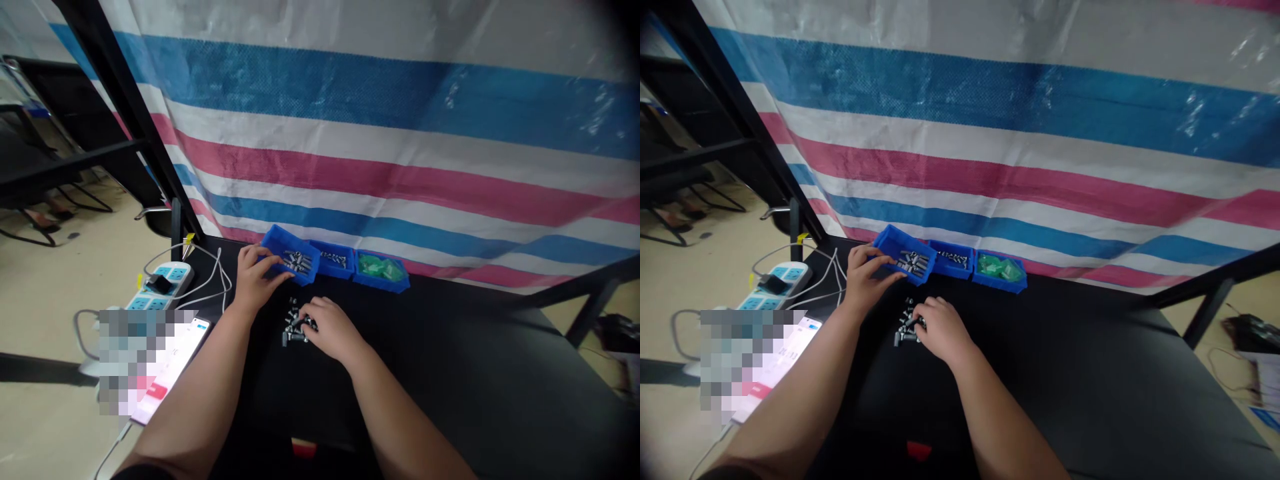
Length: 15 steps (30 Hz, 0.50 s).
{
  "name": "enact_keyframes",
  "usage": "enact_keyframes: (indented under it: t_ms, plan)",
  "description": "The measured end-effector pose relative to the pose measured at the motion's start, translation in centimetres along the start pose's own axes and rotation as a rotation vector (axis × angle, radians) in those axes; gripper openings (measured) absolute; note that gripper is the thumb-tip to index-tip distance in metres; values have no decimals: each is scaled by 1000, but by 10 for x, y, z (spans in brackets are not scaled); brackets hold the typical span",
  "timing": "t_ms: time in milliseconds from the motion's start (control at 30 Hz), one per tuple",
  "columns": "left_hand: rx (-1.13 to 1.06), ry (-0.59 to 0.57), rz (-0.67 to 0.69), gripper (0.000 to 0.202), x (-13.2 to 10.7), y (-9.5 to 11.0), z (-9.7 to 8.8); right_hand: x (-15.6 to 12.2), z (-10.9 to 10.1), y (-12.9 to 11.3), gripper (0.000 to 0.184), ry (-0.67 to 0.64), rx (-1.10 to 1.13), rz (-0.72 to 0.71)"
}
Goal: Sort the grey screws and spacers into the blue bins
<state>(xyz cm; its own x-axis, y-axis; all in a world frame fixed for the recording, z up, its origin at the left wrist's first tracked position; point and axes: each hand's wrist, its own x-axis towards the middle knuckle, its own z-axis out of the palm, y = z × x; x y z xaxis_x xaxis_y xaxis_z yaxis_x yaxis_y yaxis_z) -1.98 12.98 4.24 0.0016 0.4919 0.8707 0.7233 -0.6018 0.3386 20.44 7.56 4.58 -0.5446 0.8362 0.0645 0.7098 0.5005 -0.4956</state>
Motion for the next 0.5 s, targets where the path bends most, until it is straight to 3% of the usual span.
enact_keyframes:
  t_ms: [300, 400, 500]
  plan:
    - [8, -13, -26, 30, 1, 2, -1, 5, 4, 2, 10, 10, 34, -23]
    - [13, -17, -33, 29, 1, 2, -1, 4, -6, 11, 7, 95, 223, -39]
    - [3, -19, -32, 29, 1, 3, -1, 0, -20, 32, 8, 214, 489, 76]
